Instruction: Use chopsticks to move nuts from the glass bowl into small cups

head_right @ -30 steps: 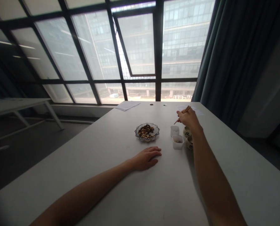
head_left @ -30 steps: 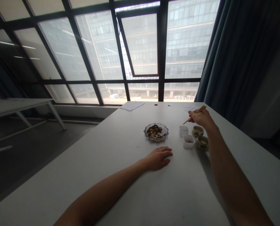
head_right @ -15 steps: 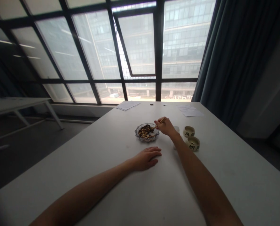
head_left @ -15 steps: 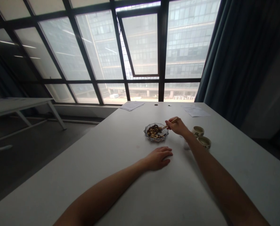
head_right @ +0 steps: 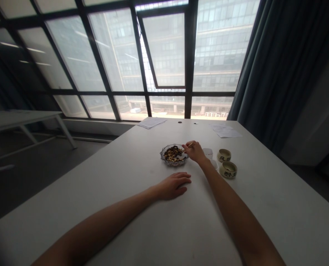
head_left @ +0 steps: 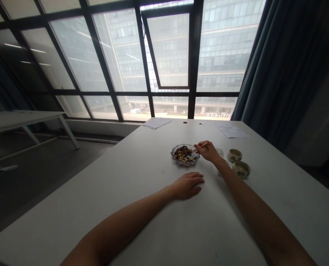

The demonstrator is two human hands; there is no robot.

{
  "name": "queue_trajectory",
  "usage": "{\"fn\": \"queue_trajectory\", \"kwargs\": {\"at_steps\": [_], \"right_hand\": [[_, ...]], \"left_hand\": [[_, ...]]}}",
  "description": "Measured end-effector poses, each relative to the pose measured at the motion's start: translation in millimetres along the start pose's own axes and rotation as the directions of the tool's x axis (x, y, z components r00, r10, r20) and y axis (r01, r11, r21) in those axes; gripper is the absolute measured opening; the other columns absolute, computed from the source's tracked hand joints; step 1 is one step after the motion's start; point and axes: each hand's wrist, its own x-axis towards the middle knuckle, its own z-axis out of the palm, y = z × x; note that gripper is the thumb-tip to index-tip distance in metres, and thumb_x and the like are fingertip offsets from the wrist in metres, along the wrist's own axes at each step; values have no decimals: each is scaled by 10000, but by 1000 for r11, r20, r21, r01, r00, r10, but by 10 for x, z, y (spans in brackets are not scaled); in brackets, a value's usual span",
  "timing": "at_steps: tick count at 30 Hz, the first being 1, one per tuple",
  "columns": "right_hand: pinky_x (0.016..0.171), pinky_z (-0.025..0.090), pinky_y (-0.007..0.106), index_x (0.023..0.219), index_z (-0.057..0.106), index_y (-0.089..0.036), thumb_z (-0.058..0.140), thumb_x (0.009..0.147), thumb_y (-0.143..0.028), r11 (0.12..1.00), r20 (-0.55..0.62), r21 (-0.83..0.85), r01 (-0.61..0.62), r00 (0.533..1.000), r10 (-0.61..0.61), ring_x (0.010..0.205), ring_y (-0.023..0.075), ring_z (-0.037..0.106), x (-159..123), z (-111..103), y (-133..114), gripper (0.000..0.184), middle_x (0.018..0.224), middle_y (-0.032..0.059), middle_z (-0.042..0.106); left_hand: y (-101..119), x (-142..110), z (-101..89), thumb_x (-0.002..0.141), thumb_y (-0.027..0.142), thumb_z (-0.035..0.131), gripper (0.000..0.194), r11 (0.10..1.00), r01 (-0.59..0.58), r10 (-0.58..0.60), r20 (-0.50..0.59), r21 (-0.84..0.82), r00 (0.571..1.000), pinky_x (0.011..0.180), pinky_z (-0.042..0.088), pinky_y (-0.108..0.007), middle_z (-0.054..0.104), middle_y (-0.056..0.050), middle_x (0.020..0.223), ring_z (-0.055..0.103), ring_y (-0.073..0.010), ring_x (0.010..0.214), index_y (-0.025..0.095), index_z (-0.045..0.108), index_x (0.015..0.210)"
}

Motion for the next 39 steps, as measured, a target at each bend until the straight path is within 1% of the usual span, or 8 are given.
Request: {"fn": "queue_trajectory", "kwargs": {"at_steps": [6, 11, 15, 20, 25, 29, 35, 39], "right_hand": [[525, 515, 252, 583, 564, -220, 659, 889, -453, 999, 24, -37, 29, 999, -28, 672, 256, 756, -17, 3, -36, 396, 580, 87, 689], [546, 491, 257, 594, 580, -211, 655, 884, -409, 990, 73, -113, 80, 995, -72, 659, 240, 734, -44, -10, -87, 359, 599, 75, 697], [545, 464, 246, 585, 557, -204, 625, 900, -420, 983, 71, -129, 132, 990, -123, 652, 224, 714, -60, -15, -103, 388, 607, 62, 691], [526, 439, 232, 561, 527, -209, 625, 901, -427, 980, 59, -169, 108, 993, -99, 663, 225, 710, -67, -31, -150, 416, 570, 54, 660], [539, 445, 245, 558, 569, -204, 655, 886, -428, 976, 60, -184, 118, 992, -109, 665, 235, 707, -75, -50, -197, 407, 575, 65, 672], [543, 447, 251, 569, 612, -201, 665, 888, -447, 973, 83, -196, 123, 991, -109, 655, 233, 698, -80, -58, -205, 406, 587, 75, 694], [590, 431, 266, 624, 694, -191, 629, 922, -382, 941, 162, -255, 222, 969, -185, 616, 199, 660, -76, -65, -182, 360, 652, 81, 737], [578, 401, 264, 648, 724, -180, 617, 930, -368, 930, 186, -278, 240, 963, -193, 574, 170, 608, -65, -61, -145, 356, 655, 76, 741]], "left_hand": [[13, 2, -2, 960, 274, 597, 371, 1000, 5, -5, 1, 5, 1000, 1210, 369, -413, 568, -88, 1484, 497, -271, 1406, 224, 622, 1327], [16, -1, -15, 967, 277, 592, 368, 1000, -3, 3, 1, 9, 1000, 1213, 364, -404, 566, -87, 1484, 503, -264, 1397, 219, 623, 1329], [19, 1, -23, 966, 281, 594, 366, 1000, -5, 5, 2, 9, 1000, 1208, 369, -400, 567, -92, 1483, 509, -263, 1391, 213, 626, 1324], [18, 1, -12, 965, 286, 595, 363, 1000, -1, 1, -1, 7, 1000, 1205, 372, -410, 569, -92, 1483, 506, -271, 1395, 218, 626, 1320], [15, -2, -7, 966, 286, 590, 360, 1000, -8, 8, -6, 1, 1000, 1203, 373, -405, 567, -88, 1485, 508, -268, 1395, 229, 623, 1320], [17, 1, -13, 966, 287, 588, 363, 1000, -14, 14, -9, 0, 1000, 1196, 379, -399, 571, -89, 1482, 516, -265, 1389, 233, 619, 1323], [23, 3, -16, 965, 284, 588, 359, 1000, -13, 13, -11, 1, 1000, 1193, 381, -398, 575, -97, 1476, 516, -266, 1388, 220, 623, 1316], [20, 3, -14, 961, 281, 591, 360, 1000, -13, 13, -8, -1, 1000, 1190, 385, -399, 576, -95, 1476, 519, -265, 1386, 226, 623, 1315]]}}
